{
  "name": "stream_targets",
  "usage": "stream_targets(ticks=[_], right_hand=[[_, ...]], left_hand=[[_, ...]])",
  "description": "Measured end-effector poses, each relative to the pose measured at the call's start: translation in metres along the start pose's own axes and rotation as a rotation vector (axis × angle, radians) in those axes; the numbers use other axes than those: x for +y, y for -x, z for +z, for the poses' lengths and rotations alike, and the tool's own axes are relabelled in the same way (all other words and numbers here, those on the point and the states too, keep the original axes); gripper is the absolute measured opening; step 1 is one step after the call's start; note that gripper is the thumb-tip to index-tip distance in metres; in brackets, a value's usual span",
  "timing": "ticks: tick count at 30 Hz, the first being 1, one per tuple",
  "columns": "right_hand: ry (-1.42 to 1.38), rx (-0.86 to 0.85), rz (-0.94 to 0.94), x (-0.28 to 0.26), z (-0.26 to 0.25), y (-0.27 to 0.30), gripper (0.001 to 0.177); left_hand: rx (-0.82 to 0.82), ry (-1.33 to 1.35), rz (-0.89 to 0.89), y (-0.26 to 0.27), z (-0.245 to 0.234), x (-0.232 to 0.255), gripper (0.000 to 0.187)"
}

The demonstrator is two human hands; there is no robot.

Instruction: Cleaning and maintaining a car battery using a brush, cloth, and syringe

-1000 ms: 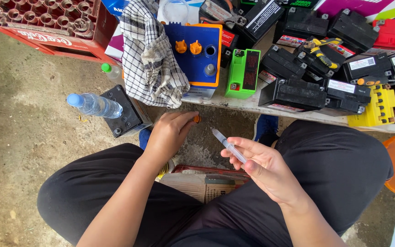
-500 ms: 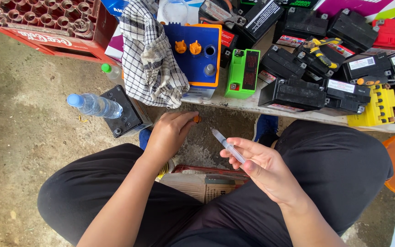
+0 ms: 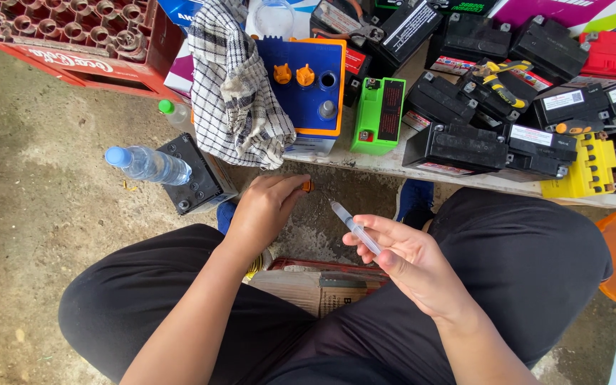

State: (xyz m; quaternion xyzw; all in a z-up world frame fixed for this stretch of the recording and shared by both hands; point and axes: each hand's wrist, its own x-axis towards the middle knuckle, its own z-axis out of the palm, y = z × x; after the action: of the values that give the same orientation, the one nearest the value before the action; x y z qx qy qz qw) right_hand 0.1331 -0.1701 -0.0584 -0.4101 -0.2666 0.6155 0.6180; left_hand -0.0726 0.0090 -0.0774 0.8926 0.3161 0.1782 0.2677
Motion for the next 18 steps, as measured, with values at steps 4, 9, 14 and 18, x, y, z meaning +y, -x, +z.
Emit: stream_targets(ticks=[4,9,14,18], right_hand=[[0.001,-0.002,-0.004,-0.0001,0.0002,-0.0003,0.066],[0.002,0.0,-0.001,-0.0011,0.0022,0.0001,0.065],[-0.001,-0.008,0.007,-0.0001,0.0024,-0.0003,0.067],[-0.005,-0.011,0.013,-0.0002,0.0041,-0.0012,0.068]], left_hand=[[-0.001,0.005,0.004,0.0,0.0001,-0.0007,0.026],[-0.006,0.001,0.012,0.0,-0.0002,-0.0012,0.025],[-0.005,-0.002,0.01,0.0,0.0019,-0.0011,0.025],[-0.019,-0.004,0.015,-0.001,0.0004,-0.0002,0.026]])
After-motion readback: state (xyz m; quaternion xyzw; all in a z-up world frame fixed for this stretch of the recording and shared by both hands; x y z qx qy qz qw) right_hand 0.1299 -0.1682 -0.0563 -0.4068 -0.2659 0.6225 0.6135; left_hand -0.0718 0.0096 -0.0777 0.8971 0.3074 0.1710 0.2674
